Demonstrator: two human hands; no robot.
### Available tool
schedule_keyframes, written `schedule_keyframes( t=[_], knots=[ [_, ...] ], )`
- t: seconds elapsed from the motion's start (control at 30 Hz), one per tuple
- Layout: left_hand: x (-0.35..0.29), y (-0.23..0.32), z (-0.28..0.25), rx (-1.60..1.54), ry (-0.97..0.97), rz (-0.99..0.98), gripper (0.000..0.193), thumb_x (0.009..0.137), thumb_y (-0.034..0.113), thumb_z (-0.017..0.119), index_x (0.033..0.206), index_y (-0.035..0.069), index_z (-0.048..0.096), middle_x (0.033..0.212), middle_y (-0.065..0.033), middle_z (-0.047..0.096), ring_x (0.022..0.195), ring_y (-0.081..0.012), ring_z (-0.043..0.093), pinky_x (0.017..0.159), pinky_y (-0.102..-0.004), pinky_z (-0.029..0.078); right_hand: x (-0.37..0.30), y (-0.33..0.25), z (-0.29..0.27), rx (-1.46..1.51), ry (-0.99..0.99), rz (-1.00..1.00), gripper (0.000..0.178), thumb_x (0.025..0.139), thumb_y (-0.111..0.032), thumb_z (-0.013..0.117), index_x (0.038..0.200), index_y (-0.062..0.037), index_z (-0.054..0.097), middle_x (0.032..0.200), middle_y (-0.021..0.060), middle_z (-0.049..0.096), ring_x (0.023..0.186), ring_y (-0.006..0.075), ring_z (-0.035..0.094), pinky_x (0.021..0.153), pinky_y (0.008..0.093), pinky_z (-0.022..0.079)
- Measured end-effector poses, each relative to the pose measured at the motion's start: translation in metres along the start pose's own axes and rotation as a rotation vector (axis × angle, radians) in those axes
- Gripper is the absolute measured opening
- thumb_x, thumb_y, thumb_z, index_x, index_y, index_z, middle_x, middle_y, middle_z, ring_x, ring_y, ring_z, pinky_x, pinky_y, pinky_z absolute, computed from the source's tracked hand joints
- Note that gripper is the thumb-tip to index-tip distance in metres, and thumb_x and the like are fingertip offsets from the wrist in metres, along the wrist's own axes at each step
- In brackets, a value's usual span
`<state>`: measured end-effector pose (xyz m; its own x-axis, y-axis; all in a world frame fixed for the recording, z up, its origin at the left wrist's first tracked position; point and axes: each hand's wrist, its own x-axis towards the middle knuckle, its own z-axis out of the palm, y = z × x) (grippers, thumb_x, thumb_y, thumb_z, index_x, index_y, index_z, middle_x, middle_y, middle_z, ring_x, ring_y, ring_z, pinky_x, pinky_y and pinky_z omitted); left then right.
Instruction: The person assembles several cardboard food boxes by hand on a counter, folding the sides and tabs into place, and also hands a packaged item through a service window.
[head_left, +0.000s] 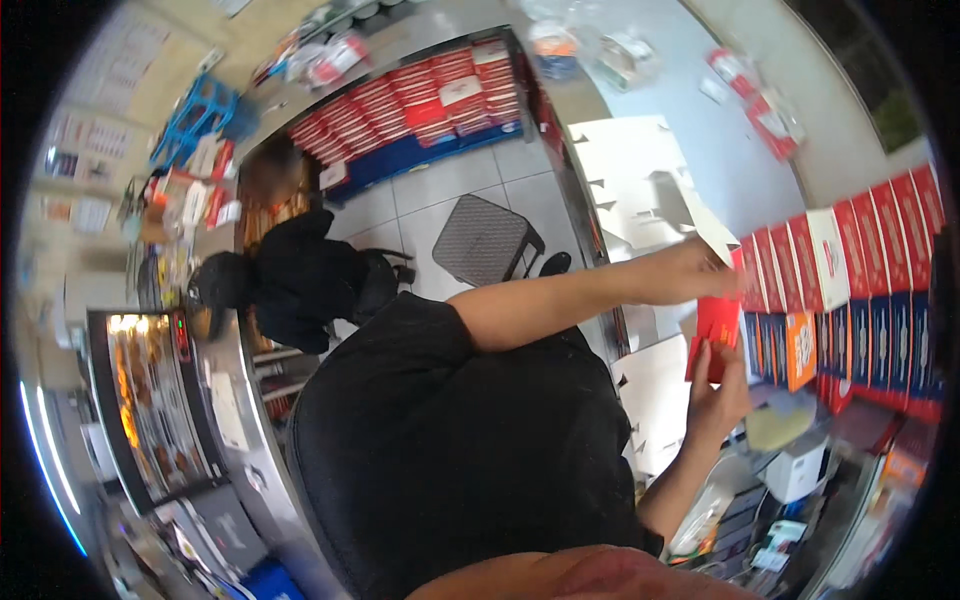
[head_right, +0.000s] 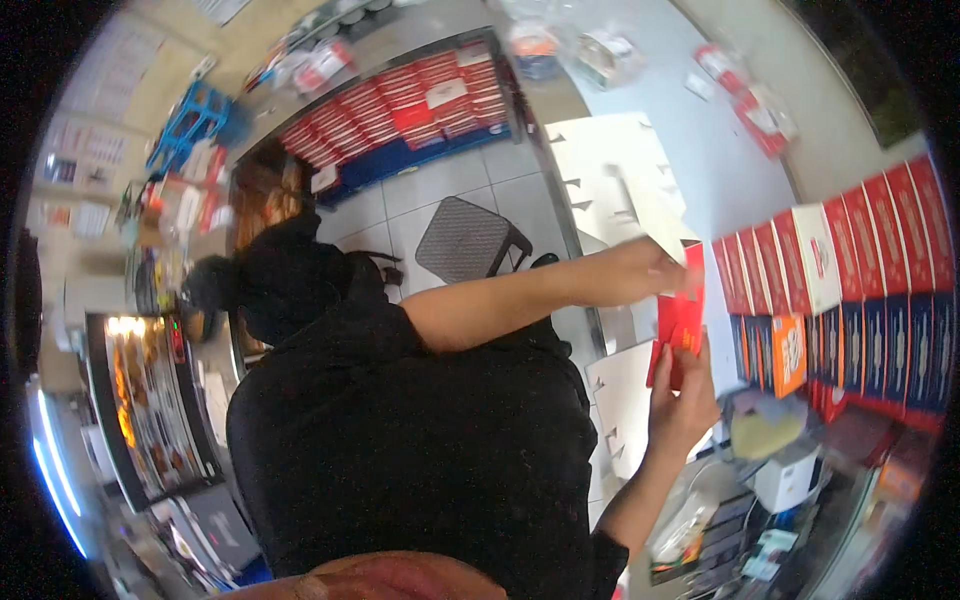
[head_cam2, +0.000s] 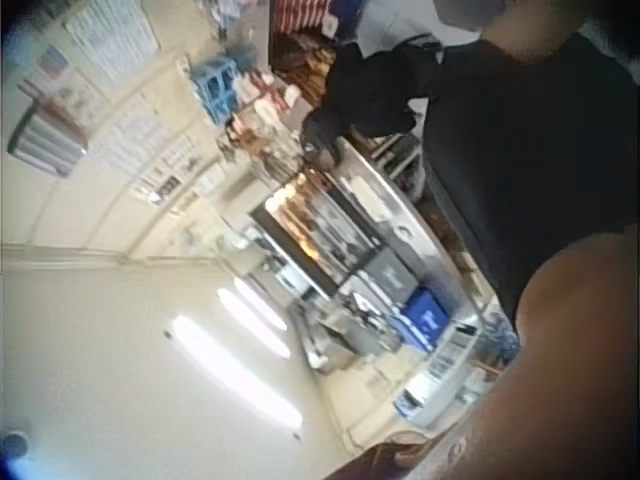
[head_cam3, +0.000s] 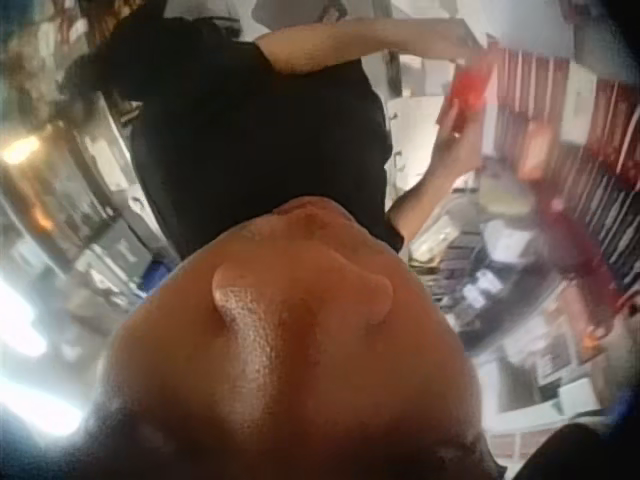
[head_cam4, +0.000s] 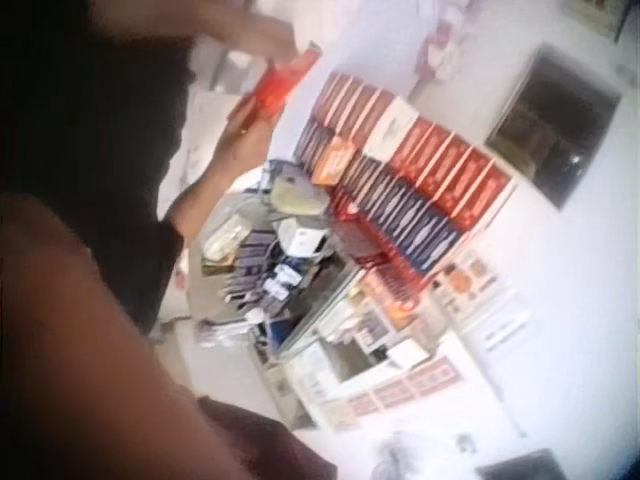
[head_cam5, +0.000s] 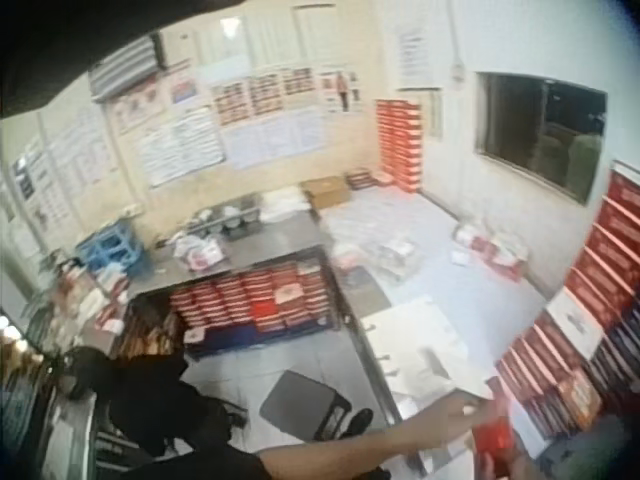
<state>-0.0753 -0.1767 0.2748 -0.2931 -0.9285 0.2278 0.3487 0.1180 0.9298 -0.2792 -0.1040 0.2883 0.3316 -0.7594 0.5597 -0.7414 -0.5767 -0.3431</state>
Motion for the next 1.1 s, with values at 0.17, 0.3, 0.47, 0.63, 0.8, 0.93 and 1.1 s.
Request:
schedule_keyframes(
  t=[0.17, 0.3, 0.47, 0.63, 0.8, 0.93, 1.1],
  knots=[
    [-0.014, 0.021, -0.023, 0.088, 0.346, -0.096, 0.034, 0.090, 0.031, 0.077, 0.102, 0.000, 0.068, 0.087, -0.0046, 0.069, 0.072, -0.0104, 0.065, 0.065, -0.0280, 0.053, 0.009, -0.001, 0.017, -0.066, 0.005, -0.094, 0.020, 0.085, -0.007, 0.079, 0.099, -0.0019, 0.065, 0.118, 0.0257, 0.069, 0.089, 0.0361, 0.073, 0.069, 0.0378, 0.061],
    [-0.021, -0.001, -0.017, 0.397, 0.368, 0.337, 0.028, 0.082, 0.023, 0.084, 0.092, 0.001, 0.070, 0.076, -0.0047, 0.068, 0.067, -0.0121, 0.064, 0.059, -0.0288, 0.052, 0.024, 0.002, 0.024, -0.093, 0.142, -0.043, 0.018, 0.088, -0.008, 0.077, 0.100, -0.0010, 0.066, 0.116, 0.0247, 0.070, 0.089, 0.0352, 0.073, 0.066, 0.0373, 0.061],
    [-0.027, 0.003, -0.014, 0.286, 0.347, 0.088, 0.035, 0.081, 0.029, 0.087, 0.088, 0.000, 0.068, 0.075, -0.0052, 0.068, 0.066, -0.0130, 0.064, 0.058, -0.0287, 0.052, 0.042, -0.005, 0.030, -0.031, 0.156, -0.081, 0.016, 0.092, -0.012, 0.074, 0.101, -0.0008, 0.067, 0.107, 0.0197, 0.072, 0.085, 0.0309, 0.073, 0.067, 0.0363, 0.059],
    [-0.026, 0.016, -0.011, 0.160, 0.330, -0.106, 0.036, 0.079, 0.032, 0.085, 0.085, 0.002, 0.067, 0.073, -0.0085, 0.067, 0.059, -0.0177, 0.061, 0.054, -0.0340, 0.050, 0.052, -0.014, 0.033, 0.029, 0.107, 0.064, 0.017, 0.094, -0.014, 0.072, 0.101, 0.0000, 0.067, 0.094, 0.0144, 0.073, 0.078, 0.0266, 0.072, 0.066, 0.0355, 0.058],
    [-0.033, 0.025, -0.045, 0.584, 0.435, -0.070, 0.031, 0.077, 0.022, 0.082, 0.095, -0.002, 0.072, 0.074, -0.0082, 0.069, 0.061, -0.0151, 0.066, 0.054, -0.0294, 0.052, 0.047, 0.003, 0.032, 0.037, 0.060, 0.048, 0.017, 0.094, -0.014, 0.073, 0.099, 0.0012, 0.067, 0.095, 0.0168, 0.074, 0.083, 0.0291, 0.073, 0.073, 0.0364, 0.058],
    [-0.042, 0.044, -0.048, 0.116, 0.317, -0.291, 0.030, 0.080, 0.019, 0.079, 0.101, -0.002, 0.073, 0.096, -0.0143, 0.074, 0.082, -0.0231, 0.072, 0.065, -0.0316, 0.059, 0.057, -0.010, 0.032, -0.017, 0.035, -0.168, 0.017, 0.092, -0.014, 0.075, 0.098, 0.0006, 0.069, 0.098, 0.0174, 0.074, 0.087, 0.0314, 0.073, 0.077, 0.0377, 0.059],
    [-0.040, 0.015, -0.066, -0.021, 0.104, -0.154, 0.041, 0.098, 0.031, 0.058, 0.128, 0.003, 0.058, 0.127, -0.0151, 0.059, 0.114, -0.0313, 0.065, 0.079, -0.0467, 0.060, 0.060, -0.007, 0.041, 0.181, -0.177, 0.085, 0.015, 0.088, -0.008, 0.077, 0.100, -0.0026, 0.069, 0.114, 0.0200, 0.071, 0.090, 0.0330, 0.073, 0.074, 0.0372, 0.059]
  ],
)
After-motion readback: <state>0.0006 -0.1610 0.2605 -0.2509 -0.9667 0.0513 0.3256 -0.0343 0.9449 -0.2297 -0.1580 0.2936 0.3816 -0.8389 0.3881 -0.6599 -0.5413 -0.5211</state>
